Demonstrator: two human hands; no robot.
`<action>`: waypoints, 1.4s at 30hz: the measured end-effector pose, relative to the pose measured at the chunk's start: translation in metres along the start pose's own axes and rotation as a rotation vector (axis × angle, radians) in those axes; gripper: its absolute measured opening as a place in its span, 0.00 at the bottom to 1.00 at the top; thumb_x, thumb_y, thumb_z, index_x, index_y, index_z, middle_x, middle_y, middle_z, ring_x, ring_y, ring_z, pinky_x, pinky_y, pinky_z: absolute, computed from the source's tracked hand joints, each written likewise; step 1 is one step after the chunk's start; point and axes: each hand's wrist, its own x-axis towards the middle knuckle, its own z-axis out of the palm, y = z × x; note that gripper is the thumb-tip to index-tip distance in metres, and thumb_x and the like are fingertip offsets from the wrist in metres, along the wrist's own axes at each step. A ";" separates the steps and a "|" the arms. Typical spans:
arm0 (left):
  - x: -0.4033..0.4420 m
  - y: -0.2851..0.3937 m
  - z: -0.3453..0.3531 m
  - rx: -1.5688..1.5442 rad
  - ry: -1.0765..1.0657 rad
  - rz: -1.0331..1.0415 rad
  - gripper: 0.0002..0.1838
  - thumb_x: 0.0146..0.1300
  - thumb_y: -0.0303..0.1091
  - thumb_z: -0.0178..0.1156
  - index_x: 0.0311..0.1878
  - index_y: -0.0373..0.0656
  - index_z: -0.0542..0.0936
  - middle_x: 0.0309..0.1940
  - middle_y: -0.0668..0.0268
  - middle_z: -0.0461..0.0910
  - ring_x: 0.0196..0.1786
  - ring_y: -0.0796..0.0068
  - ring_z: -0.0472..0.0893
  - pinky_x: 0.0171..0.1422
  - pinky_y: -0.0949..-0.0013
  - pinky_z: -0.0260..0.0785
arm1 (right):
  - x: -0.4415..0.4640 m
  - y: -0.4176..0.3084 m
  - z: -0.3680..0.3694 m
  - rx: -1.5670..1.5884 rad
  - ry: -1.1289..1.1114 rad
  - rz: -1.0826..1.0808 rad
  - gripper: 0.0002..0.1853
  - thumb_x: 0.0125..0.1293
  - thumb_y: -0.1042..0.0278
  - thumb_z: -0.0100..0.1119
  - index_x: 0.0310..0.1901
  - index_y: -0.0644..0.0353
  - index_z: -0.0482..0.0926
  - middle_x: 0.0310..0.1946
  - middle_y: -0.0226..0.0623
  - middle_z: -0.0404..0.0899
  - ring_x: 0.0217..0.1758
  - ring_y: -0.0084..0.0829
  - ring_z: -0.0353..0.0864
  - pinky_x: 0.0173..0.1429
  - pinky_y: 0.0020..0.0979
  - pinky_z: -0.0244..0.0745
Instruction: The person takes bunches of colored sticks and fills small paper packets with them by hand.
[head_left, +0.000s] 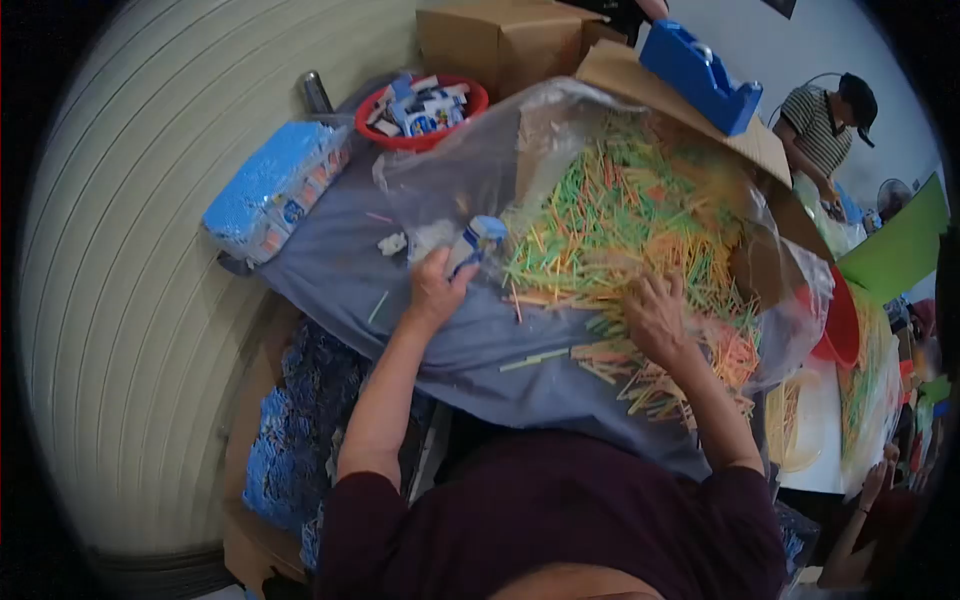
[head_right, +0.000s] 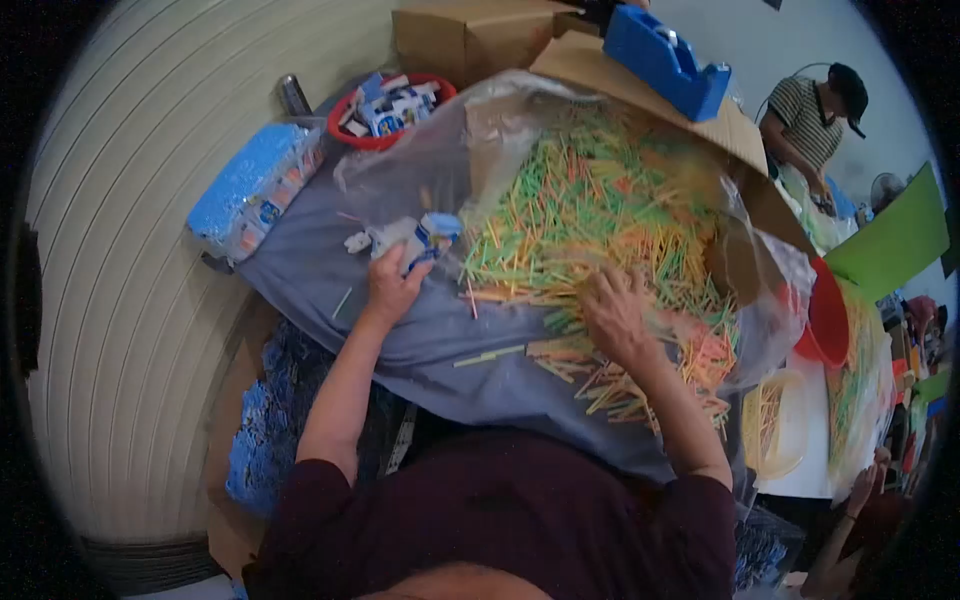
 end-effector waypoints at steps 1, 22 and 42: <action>-0.002 -0.001 0.001 -0.008 -0.002 -0.008 0.15 0.53 0.35 0.73 0.33 0.38 0.77 0.28 0.52 0.81 0.35 0.45 0.82 0.38 0.53 0.73 | 0.000 -0.006 -0.008 0.074 0.032 -0.011 0.14 0.56 0.72 0.60 0.45 0.57 0.80 0.52 0.42 0.74 0.62 0.43 0.71 0.63 0.54 0.59; -0.018 0.039 -0.017 0.035 -0.014 0.165 0.12 0.50 0.29 0.75 0.37 0.41 0.82 0.30 0.62 0.85 0.34 0.61 0.85 0.40 0.63 0.74 | 0.025 -0.069 0.007 0.365 0.061 -0.205 0.06 0.56 0.72 0.59 0.37 0.56 0.80 0.38 0.32 0.77 0.50 0.36 0.76 0.61 0.44 0.63; -0.105 0.075 -0.033 -0.362 0.018 -0.277 0.15 0.57 0.28 0.74 0.45 0.35 0.82 0.33 0.66 0.87 0.36 0.84 0.82 0.42 0.76 0.74 | 0.003 -0.096 -0.008 0.554 -0.155 -0.172 0.17 0.57 0.69 0.67 0.49 0.60 0.77 0.44 0.39 0.74 0.47 0.42 0.75 0.52 0.42 0.72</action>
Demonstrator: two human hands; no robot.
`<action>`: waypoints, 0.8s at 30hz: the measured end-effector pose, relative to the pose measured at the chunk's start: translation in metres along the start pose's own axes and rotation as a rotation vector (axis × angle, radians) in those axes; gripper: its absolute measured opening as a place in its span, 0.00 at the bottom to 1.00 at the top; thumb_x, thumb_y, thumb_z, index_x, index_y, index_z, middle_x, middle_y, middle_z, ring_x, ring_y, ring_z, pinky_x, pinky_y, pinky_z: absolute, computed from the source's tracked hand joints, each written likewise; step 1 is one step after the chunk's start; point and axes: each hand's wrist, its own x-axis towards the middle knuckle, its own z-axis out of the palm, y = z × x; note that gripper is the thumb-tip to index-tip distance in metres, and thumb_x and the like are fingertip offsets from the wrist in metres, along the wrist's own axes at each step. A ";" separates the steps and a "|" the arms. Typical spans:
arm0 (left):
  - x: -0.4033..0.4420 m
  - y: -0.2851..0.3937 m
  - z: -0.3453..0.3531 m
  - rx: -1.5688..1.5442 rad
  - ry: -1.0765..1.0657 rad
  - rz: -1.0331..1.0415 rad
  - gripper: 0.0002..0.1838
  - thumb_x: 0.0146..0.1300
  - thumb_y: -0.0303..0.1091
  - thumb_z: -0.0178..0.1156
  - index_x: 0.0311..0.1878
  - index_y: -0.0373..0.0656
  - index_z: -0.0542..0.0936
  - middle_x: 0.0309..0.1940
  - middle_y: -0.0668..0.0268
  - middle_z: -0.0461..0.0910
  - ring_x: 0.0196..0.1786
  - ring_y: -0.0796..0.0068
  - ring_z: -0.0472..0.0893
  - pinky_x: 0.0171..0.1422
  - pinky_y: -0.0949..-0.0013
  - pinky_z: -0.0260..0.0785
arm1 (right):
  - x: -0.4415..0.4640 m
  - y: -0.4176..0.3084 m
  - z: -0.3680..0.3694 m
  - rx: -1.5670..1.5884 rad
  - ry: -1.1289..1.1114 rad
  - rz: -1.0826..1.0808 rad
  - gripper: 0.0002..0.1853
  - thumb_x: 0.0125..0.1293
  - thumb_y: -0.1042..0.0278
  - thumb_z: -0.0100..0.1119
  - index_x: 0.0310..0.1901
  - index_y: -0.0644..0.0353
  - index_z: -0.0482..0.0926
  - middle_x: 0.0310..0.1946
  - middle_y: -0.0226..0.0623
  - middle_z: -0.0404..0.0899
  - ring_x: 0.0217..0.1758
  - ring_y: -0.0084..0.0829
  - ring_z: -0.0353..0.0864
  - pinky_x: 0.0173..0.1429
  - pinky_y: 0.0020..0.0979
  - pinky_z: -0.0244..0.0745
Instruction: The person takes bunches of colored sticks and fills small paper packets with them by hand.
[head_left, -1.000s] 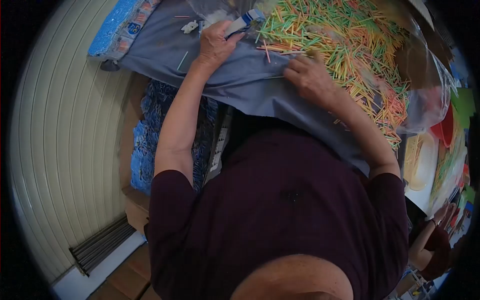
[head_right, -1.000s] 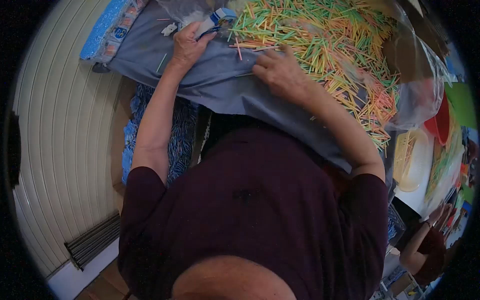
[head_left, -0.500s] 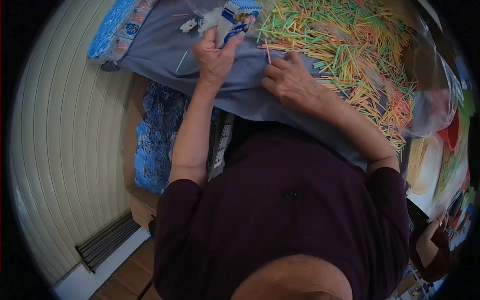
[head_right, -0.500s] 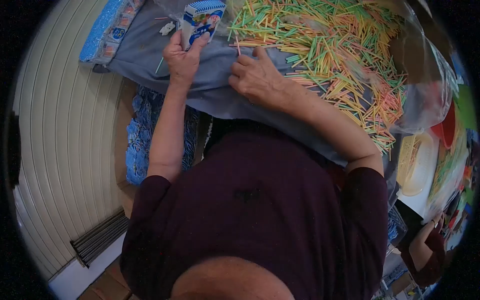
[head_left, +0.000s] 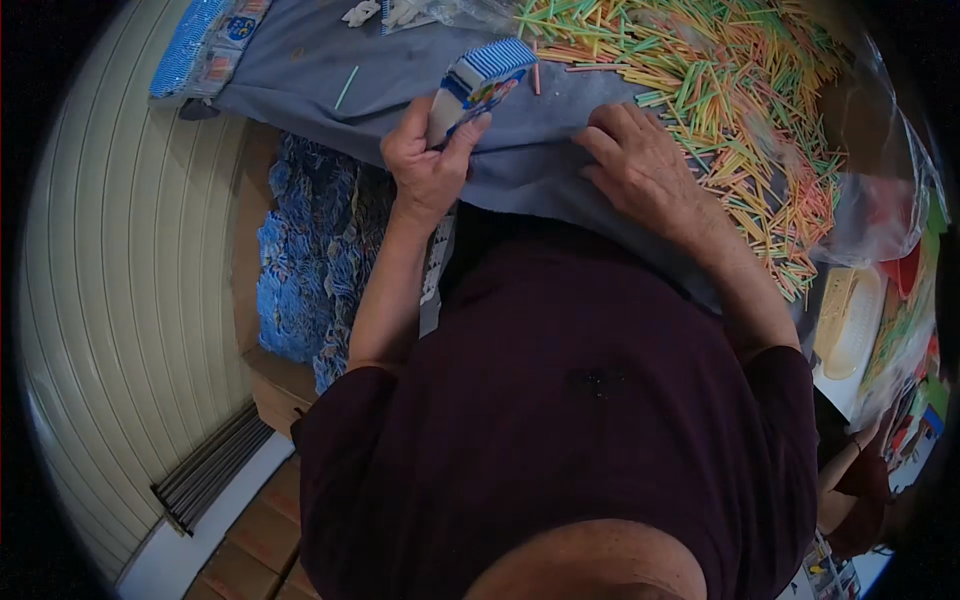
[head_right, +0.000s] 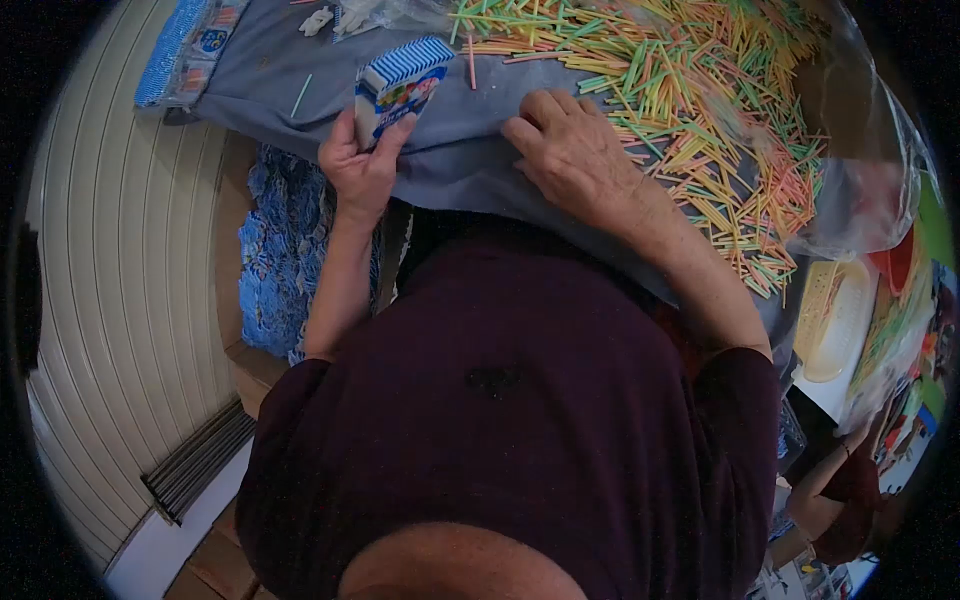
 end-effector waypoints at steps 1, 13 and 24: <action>-0.007 0.007 -0.002 -0.012 -0.008 0.006 0.16 0.57 0.27 0.75 0.45 0.34 0.81 0.34 0.66 0.87 0.37 0.84 0.82 0.42 0.76 0.74 | -0.004 -0.005 -0.006 -0.007 0.001 0.008 0.18 0.56 0.68 0.68 0.48 0.60 0.77 0.45 0.39 0.74 0.47 0.42 0.75 0.52 0.42 0.72; 0.009 0.028 -0.006 -0.254 0.070 -0.091 0.11 0.59 0.26 0.73 0.43 0.35 0.82 0.37 0.68 0.86 0.39 0.84 0.81 0.46 0.77 0.74 | -0.023 -0.032 0.016 0.064 -0.204 -0.167 0.15 0.56 0.65 0.68 0.43 0.61 0.79 0.34 0.41 0.75 0.38 0.42 0.78 0.44 0.40 0.73; -0.002 0.002 0.008 -0.155 0.050 -0.141 0.13 0.59 0.28 0.73 0.43 0.34 0.82 0.36 0.67 0.87 0.38 0.83 0.83 0.44 0.76 0.76 | -0.001 -0.013 0.013 0.155 0.053 -0.017 0.13 0.60 0.71 0.64 0.46 0.64 0.78 0.41 0.41 0.76 0.37 0.46 0.81 0.40 0.41 0.77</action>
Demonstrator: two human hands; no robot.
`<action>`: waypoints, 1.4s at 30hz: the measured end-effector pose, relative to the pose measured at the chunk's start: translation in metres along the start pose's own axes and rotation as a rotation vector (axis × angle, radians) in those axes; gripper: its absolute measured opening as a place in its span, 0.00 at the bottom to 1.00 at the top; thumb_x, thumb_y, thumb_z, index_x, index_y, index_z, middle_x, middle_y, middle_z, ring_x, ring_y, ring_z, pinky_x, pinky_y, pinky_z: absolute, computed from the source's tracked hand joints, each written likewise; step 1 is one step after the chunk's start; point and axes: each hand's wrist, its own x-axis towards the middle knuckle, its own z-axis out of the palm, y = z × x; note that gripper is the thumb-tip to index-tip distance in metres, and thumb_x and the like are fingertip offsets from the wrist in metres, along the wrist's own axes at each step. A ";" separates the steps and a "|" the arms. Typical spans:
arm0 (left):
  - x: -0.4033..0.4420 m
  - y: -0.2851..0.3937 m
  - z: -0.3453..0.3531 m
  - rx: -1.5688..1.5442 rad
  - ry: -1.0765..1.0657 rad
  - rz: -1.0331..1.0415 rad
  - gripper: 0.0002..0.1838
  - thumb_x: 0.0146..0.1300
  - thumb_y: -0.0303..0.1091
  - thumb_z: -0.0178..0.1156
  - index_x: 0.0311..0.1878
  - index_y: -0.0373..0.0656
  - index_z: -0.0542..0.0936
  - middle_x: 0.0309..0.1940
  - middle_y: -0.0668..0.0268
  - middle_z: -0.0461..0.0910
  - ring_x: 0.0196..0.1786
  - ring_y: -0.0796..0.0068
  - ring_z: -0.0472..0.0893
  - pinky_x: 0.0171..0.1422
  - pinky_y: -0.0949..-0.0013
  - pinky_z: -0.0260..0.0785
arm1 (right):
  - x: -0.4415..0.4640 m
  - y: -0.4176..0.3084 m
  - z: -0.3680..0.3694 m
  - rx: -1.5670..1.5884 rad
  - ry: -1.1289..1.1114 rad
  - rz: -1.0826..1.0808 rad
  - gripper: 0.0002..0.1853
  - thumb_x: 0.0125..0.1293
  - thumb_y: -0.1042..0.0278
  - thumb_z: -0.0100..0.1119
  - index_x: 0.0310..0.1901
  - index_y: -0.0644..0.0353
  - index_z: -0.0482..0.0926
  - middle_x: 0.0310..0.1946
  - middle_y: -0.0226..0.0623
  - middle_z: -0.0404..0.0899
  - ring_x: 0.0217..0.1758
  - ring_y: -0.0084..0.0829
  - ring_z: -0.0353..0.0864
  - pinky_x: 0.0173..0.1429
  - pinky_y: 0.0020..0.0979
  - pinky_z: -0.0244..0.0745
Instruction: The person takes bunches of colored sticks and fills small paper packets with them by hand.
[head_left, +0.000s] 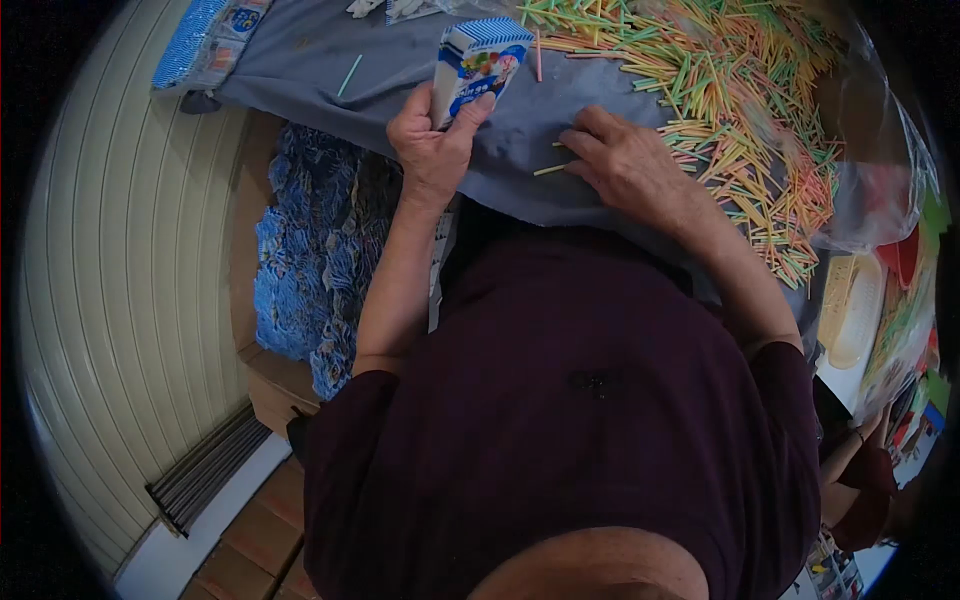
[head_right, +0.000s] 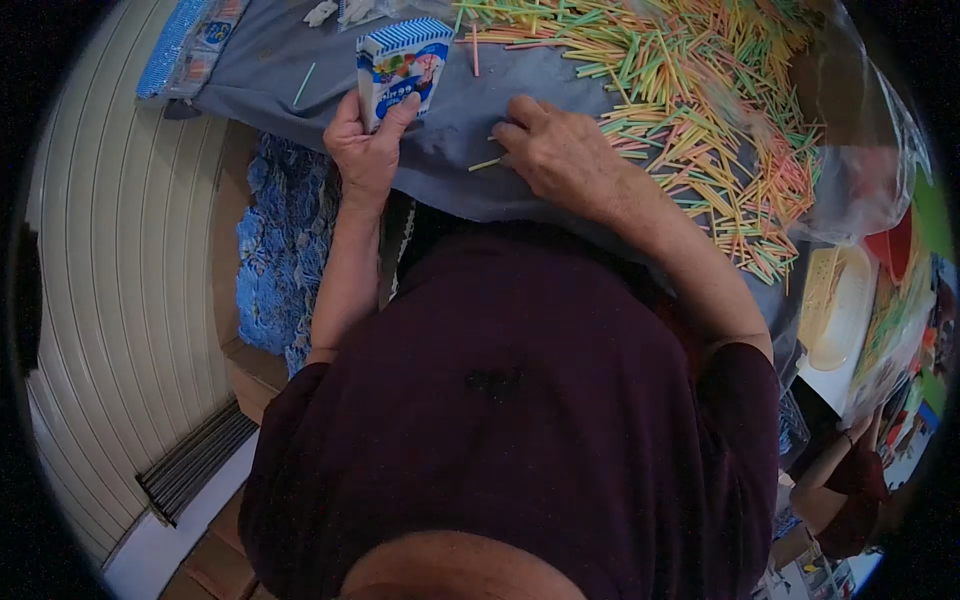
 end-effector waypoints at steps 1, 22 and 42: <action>-0.001 -0.002 -0.001 0.001 -0.002 0.007 0.13 0.59 0.28 0.73 0.43 0.34 0.82 0.36 0.67 0.87 0.38 0.83 0.83 0.44 0.76 0.76 | 0.000 0.001 0.002 -0.068 -0.068 0.000 0.13 0.59 0.73 0.62 0.46 0.64 0.77 0.41 0.41 0.75 0.36 0.46 0.80 0.39 0.41 0.77; 0.084 0.009 -0.023 -0.122 -0.123 -0.205 0.12 0.56 0.25 0.73 0.43 0.33 0.84 0.38 0.61 0.88 0.36 0.78 0.85 0.41 0.74 0.77 | -0.018 0.035 -0.050 -0.407 -0.250 0.229 0.06 0.57 0.74 0.58 0.36 0.64 0.75 0.31 0.44 0.78 0.32 0.46 0.83 0.33 0.42 0.77; 0.106 0.000 -0.019 0.615 -0.159 0.483 0.15 0.48 0.23 0.70 0.42 0.39 0.84 0.36 0.62 0.86 0.39 0.61 0.84 0.45 0.63 0.76 | 0.016 0.006 -0.026 -0.289 -0.323 -0.010 0.06 0.54 0.76 0.59 0.33 0.59 0.73 0.31 0.40 0.74 0.29 0.39 0.80 0.33 0.39 0.73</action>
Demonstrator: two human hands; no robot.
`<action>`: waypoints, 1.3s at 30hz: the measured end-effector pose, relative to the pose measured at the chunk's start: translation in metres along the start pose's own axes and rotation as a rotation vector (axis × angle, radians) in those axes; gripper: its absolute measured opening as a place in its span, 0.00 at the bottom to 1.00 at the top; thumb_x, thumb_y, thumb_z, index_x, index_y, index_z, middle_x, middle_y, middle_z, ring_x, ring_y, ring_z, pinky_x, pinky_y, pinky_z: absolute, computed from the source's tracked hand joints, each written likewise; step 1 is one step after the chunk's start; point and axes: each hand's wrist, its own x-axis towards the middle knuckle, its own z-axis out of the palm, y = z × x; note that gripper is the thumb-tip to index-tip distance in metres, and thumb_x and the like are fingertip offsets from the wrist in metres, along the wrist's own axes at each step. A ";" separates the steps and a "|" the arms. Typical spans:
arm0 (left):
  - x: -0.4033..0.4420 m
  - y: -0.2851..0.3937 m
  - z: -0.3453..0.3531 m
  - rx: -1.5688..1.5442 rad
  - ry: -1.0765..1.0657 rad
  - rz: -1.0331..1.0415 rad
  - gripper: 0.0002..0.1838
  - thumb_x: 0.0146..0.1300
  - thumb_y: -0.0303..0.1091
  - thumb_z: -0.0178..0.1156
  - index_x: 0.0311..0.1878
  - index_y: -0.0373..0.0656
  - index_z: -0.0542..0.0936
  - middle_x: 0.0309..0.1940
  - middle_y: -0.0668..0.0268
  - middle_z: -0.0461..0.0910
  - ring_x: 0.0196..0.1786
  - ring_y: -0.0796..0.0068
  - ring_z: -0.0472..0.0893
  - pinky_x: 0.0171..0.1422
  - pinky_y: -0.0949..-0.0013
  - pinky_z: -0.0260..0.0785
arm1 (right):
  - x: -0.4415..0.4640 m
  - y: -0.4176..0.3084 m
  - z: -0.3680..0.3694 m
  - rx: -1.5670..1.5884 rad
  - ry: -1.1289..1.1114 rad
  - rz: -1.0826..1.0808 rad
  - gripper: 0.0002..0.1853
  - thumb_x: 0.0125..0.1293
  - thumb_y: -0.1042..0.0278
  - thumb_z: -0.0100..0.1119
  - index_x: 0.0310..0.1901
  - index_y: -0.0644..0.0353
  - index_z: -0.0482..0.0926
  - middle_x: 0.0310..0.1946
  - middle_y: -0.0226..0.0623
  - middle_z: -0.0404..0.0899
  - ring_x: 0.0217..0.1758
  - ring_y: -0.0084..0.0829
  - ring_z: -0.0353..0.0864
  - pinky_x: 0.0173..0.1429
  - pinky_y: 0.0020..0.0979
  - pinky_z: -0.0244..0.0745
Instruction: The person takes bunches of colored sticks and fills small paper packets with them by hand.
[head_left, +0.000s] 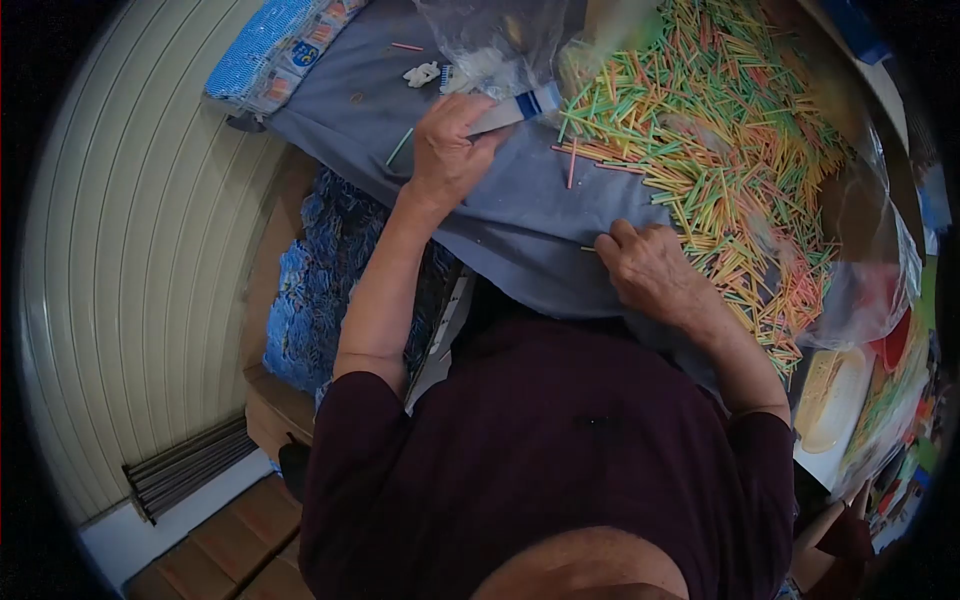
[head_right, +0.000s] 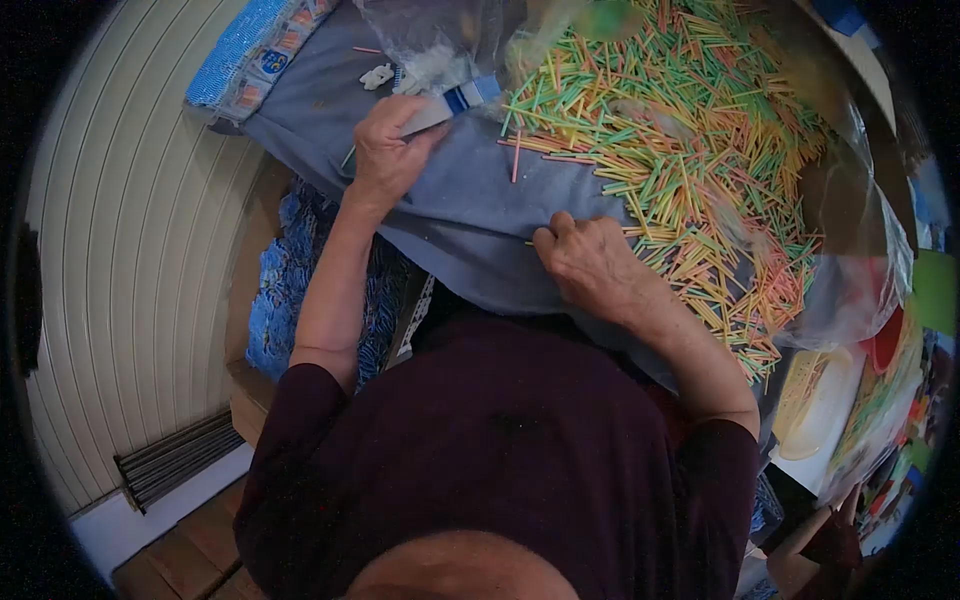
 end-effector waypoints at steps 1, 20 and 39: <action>-0.002 0.001 0.003 -0.005 0.007 0.002 0.15 0.48 0.23 0.70 0.42 0.39 0.84 0.36 0.62 0.86 0.39 0.61 0.84 0.45 0.63 0.76 | 0.002 -0.001 -0.001 -0.009 -0.002 0.001 0.06 0.54 0.76 0.59 0.33 0.59 0.73 0.31 0.40 0.74 0.29 0.39 0.80 0.33 0.39 0.73; -0.020 0.032 0.004 0.258 -0.164 0.017 0.17 0.41 0.28 0.63 0.40 0.45 0.82 0.39 0.64 0.79 0.51 0.58 0.79 0.47 0.57 0.76 | -0.004 0.016 0.000 0.022 0.019 0.042 0.10 0.56 0.70 0.58 0.40 0.59 0.74 0.32 0.42 0.77 0.29 0.46 0.82 0.28 0.44 0.74; 0.047 0.075 -0.089 0.005 0.162 0.144 0.10 0.52 0.24 0.71 0.38 0.36 0.83 0.39 0.56 0.82 0.49 0.52 0.81 0.58 0.55 0.73 | -0.080 0.025 -0.024 0.028 0.485 0.575 0.19 0.59 0.75 0.63 0.53 0.57 0.80 0.41 0.44 0.80 0.37 0.47 0.83 0.38 0.43 0.78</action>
